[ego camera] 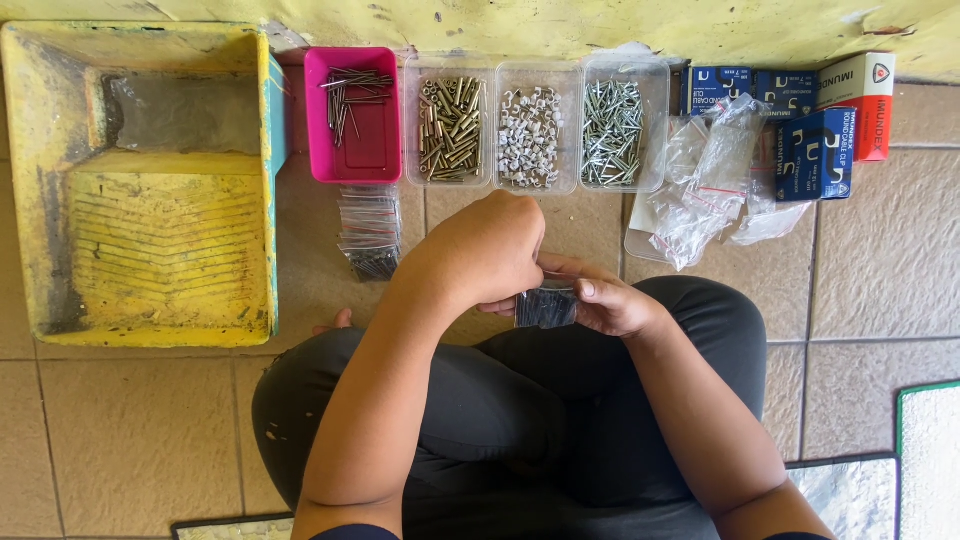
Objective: Sorting screws from a bin and packaging them into small plastic bags.
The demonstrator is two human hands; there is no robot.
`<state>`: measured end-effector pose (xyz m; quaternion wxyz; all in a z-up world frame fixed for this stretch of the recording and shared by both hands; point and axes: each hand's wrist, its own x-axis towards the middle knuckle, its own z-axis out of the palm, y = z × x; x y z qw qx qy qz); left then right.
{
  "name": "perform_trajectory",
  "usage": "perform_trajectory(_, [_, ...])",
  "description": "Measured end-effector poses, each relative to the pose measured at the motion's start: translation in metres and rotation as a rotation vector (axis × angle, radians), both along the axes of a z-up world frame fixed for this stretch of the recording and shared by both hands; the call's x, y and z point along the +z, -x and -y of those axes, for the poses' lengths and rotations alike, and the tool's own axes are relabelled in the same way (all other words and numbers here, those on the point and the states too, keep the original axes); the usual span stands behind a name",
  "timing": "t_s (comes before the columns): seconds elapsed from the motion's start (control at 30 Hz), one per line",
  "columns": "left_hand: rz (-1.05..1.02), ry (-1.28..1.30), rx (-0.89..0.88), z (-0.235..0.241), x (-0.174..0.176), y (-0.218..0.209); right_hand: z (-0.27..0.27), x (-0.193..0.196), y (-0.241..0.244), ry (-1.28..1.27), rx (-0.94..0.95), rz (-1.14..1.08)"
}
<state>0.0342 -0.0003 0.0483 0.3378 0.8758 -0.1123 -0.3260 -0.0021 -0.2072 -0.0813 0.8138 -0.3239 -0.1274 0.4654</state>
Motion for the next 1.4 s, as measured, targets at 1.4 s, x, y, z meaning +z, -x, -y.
perform_trajectory(1.4, [0.828,0.192,0.005,0.046,-0.053,-0.010,0.020,-0.001,-0.025,-0.103,-0.447,-0.057])
